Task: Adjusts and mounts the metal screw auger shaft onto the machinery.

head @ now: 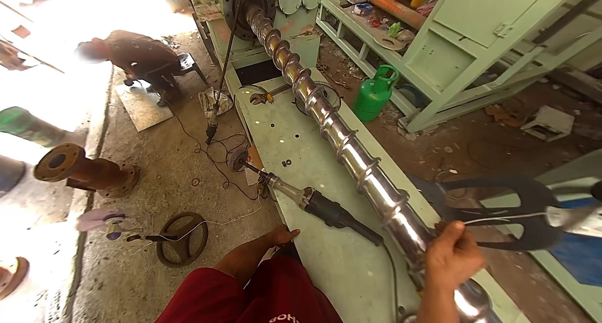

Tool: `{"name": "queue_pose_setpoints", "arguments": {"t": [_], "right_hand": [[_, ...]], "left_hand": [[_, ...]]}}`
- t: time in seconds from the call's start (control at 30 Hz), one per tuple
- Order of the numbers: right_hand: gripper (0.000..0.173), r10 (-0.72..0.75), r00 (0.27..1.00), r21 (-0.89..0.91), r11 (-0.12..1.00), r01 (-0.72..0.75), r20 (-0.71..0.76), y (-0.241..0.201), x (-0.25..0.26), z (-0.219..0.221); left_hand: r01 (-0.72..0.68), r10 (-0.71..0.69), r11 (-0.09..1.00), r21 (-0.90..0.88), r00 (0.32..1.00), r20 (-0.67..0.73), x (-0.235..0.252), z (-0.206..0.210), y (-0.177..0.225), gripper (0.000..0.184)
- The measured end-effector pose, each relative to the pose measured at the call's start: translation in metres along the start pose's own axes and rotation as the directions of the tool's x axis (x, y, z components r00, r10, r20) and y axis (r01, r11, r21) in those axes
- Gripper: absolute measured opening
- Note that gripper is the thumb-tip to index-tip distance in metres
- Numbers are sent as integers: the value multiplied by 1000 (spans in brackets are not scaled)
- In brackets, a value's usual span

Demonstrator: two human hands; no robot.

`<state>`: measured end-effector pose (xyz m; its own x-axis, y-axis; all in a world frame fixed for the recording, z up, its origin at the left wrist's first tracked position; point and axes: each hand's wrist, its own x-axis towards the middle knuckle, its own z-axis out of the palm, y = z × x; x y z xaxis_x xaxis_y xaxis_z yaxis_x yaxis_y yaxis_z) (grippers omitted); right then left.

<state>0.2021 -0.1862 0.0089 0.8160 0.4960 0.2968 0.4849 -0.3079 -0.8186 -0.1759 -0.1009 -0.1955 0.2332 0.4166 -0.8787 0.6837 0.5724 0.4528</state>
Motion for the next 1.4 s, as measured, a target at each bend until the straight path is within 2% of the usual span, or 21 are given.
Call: {"name": "queue_pose_setpoints", "arguments": {"t": [1.4], "right_hand": [[46, -26, 1000, 4, 1000, 26, -5, 4, 1, 0]], "left_hand": [[-3, 3, 1000, 10, 1000, 8, -3, -1, 3, 69]]}}
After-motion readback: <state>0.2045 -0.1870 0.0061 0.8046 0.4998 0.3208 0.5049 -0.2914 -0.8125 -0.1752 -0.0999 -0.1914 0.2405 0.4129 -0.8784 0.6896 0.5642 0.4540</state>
